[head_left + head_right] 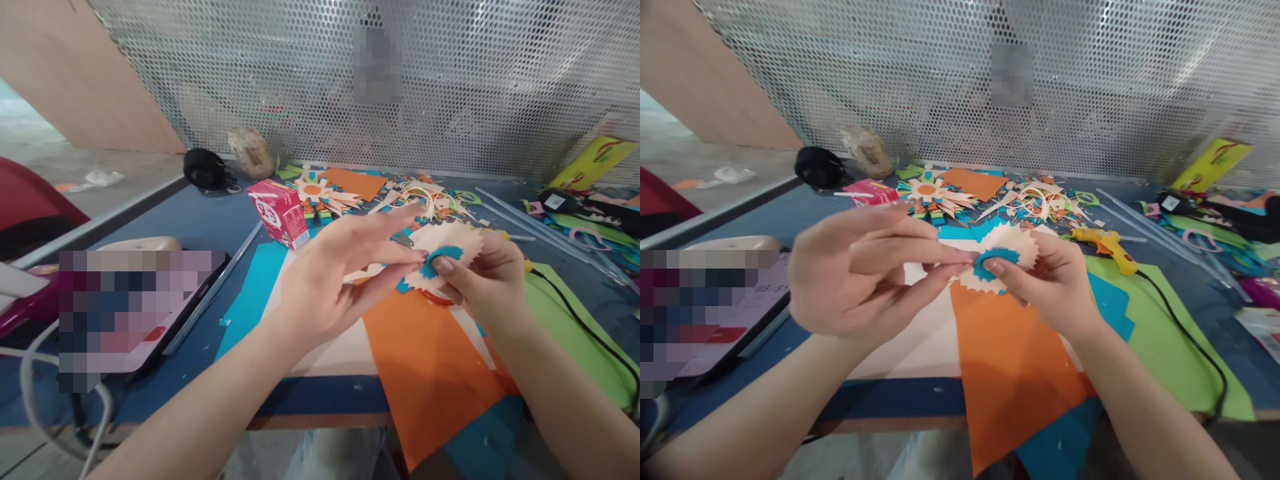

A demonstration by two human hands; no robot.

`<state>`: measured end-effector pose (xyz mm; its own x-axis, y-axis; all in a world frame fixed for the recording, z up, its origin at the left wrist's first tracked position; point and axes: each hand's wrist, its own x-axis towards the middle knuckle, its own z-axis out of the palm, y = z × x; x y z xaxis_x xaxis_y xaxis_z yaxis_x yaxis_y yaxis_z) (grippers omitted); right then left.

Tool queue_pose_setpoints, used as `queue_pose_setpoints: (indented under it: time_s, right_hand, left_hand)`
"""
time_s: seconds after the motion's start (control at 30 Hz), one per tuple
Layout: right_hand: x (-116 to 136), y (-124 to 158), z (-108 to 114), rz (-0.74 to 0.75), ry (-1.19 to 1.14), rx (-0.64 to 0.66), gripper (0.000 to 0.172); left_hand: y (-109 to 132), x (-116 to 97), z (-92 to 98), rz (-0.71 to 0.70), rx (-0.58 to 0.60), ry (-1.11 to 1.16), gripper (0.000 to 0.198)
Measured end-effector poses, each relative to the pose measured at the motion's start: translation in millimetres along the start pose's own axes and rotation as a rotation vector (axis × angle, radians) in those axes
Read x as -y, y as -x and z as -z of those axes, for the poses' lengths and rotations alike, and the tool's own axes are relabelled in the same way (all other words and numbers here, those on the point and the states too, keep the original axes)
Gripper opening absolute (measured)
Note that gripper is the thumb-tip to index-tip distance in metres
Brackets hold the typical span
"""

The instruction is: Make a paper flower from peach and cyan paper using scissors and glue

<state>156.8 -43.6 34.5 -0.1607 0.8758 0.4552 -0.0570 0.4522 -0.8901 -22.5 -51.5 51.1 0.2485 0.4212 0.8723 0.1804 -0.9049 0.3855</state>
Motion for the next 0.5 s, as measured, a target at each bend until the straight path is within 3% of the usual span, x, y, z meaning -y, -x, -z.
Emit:
queue_pose_setpoints:
  time_s: [0.1, 0.23, 0.37, 0.5]
  right_hand:
    - [0, 1, -1, 0.000, -0.012, -0.002, 0.022]
    - [1, 1, -3, -0.001, -0.044, -0.017, 0.018]
    - [3, -1, -4, 0.044, -0.008, -0.039, 0.018]
    - [9, -2, -6, 0.122, 0.220, -0.094, 0.022]
  left_hand:
    - [4, 5, -2.5, 0.035, -0.085, 0.084, 0.060]
    - [5, 11, -3.0, -0.036, -0.135, -0.045, 0.070]
    - [1, 11, -0.6, -0.141, -0.082, -0.160, 0.070]
    - [-4, 7, 1.6, -0.170, 0.038, -0.261, 0.068]
